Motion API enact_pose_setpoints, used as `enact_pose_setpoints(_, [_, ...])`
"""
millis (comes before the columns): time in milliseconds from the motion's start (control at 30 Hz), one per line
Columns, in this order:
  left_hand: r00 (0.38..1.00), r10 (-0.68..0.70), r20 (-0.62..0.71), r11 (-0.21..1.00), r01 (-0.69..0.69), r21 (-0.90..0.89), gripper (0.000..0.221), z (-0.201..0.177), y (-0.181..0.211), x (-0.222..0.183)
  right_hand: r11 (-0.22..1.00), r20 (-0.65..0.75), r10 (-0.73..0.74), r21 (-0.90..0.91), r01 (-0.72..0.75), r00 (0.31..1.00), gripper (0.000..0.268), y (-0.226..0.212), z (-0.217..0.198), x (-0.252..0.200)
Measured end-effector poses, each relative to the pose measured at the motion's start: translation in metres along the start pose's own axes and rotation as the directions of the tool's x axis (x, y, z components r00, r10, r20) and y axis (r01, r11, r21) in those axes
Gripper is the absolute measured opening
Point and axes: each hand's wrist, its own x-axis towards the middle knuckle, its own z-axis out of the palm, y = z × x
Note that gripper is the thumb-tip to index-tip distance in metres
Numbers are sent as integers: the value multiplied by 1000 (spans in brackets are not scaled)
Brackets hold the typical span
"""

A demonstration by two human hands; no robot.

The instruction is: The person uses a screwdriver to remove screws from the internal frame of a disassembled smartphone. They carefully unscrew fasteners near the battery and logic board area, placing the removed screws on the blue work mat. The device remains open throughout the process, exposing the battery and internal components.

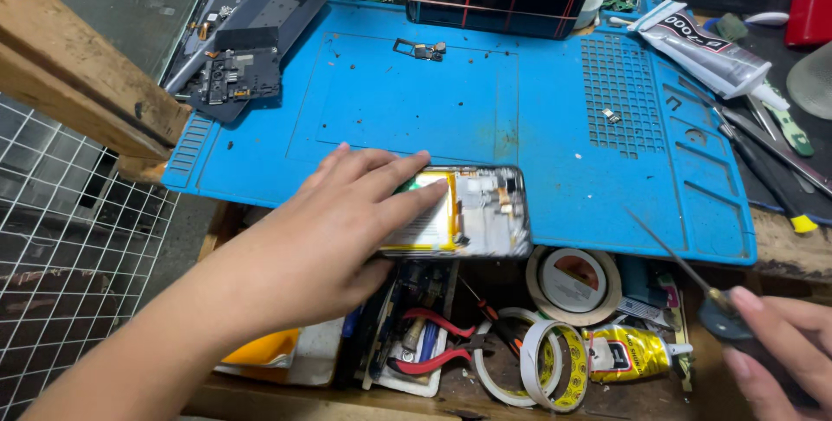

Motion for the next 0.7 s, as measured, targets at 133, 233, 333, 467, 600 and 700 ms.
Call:
enact_pose_setpoints(133, [996,89,17,987,-90,130,88,-2,1,-3,997,60,1,-75,3,998,56,-33,-2,33])
enact_pose_setpoints(233, [1000,25,17,977,-28,213,74,-1,11,-4,995,100,7,-103,4,995,58,-54,-4,47])
enact_pose_setpoints(333, [995,-19,-101,979,39,202,77,15,32,-1,989,112,-73,-122,87,991,61,-67,-3,64])
enact_pose_setpoints(467, [979,-18,-202,979,58,197,58,39,47,17,987,161,-20,-152,45,987,63,-83,-5,80])
enact_pose_setpoints(600, [957,-24,-289,960,103,261,50,49,51,22,975,199,-42,-206,84,979,65,-91,-6,94])
enact_pose_setpoints(700, [951,-42,-307,962,121,245,51,54,52,19,977,220,-36,-196,81,975,65,-92,-5,99])
